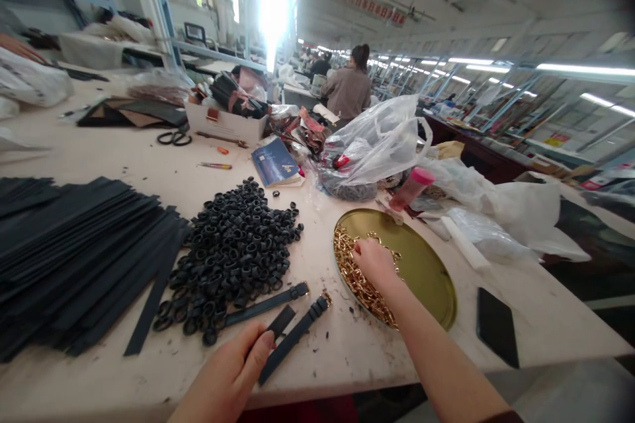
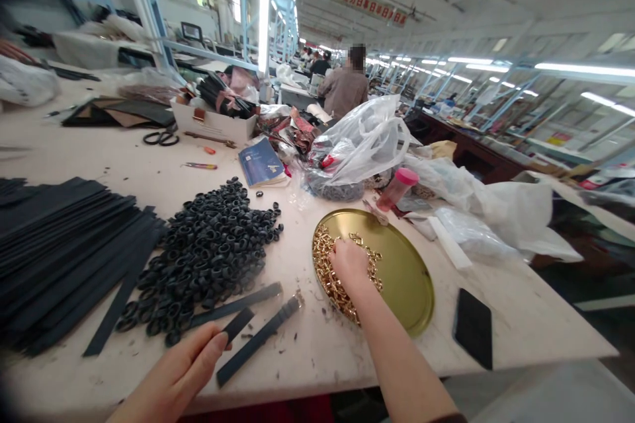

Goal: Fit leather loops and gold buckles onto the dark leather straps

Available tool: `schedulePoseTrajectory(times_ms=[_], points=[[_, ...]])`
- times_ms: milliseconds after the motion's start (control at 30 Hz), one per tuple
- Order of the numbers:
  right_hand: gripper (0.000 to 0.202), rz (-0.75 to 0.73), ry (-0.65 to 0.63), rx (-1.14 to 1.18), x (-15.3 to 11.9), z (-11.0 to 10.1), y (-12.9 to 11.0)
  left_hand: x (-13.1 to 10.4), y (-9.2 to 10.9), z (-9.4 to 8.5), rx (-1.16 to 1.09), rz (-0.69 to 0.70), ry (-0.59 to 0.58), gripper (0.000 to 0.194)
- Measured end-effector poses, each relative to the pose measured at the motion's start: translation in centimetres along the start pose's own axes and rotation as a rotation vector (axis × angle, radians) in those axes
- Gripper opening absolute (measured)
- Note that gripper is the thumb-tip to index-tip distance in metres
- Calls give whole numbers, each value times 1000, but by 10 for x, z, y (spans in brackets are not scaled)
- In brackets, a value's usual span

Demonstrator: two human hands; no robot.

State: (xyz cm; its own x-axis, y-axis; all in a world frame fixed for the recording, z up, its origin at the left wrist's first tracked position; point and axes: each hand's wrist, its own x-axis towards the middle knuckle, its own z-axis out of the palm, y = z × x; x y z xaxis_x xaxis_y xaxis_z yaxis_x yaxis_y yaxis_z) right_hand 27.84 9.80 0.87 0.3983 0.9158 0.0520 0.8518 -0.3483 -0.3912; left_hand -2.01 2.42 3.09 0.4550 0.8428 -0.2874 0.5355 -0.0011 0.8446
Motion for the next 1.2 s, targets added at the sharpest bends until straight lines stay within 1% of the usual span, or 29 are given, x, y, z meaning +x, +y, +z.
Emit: schedulePoseTrajectory(times_ms=[100, 200, 267, 333, 400, 433, 467, 533, 633, 667, 700, 733, 800, 900, 967, 1033, 1100, 1200], points=[[12, -42, -22, 130, -15, -10, -2, -8, -1, 0, 9, 24, 23, 36], [18, -117, -127, 309, -47, -22, -15, -12, 7, 1, 7, 82, 72, 36], [18, -200, -223, 445, -77, -29, -32, -13, 17, 2, -2, 141, 122, 31], [14, -322, -314, 594, -108, -34, -52, -15, 26, 2, -18, 186, 156, 24], [9, -431, -366, 712, -137, -38, -72, -19, 31, 3, -40, 208, 124, 21], [8, -457, -378, 758, -149, -39, -79, -22, 32, 3, -54, 207, 106, 20], [7, -454, -392, 800, -158, -40, -86, -25, 32, 4, -74, 200, 90, 20], [9, -383, -466, 931, -173, -38, -95, -33, 30, 3, -130, 161, 99, 20], [27, -239, -704, 1192, -185, -31, -101, -44, 25, 2, -237, 90, 162, 20], [33, -206, -761, 1260, -188, -28, -102, -46, 24, 2, -266, 79, 182, 18], [37, -184, -787, 1310, -190, -25, -103, -47, 22, 2, -287, 77, 196, 17], [39, -170, -784, 1339, -192, -21, -104, -48, 21, 2, -303, 85, 198, 15], [37, -160, -732, 1349, -195, -13, -104, -47, 18, 3, -328, 105, 172, 15], [31, -191, -633, 1276, -197, -3, -104, -46, 14, 6, -346, 91, 130, 21], [30, -172, -614, 1267, -197, 0, -104, -46, 12, 7, -337, 86, 148, 22], [30, -102, -654, 1315, -197, 3, -104, -46, 11, 7, -310, 118, 174, 22], [33, -27, -727, 1382, -195, 5, -103, -46, 10, 5, -263, 150, 186, 23], [41, 39, -814, 1444, -192, 8, -103, -44, 8, 1, -196, 151, 186, 23]])
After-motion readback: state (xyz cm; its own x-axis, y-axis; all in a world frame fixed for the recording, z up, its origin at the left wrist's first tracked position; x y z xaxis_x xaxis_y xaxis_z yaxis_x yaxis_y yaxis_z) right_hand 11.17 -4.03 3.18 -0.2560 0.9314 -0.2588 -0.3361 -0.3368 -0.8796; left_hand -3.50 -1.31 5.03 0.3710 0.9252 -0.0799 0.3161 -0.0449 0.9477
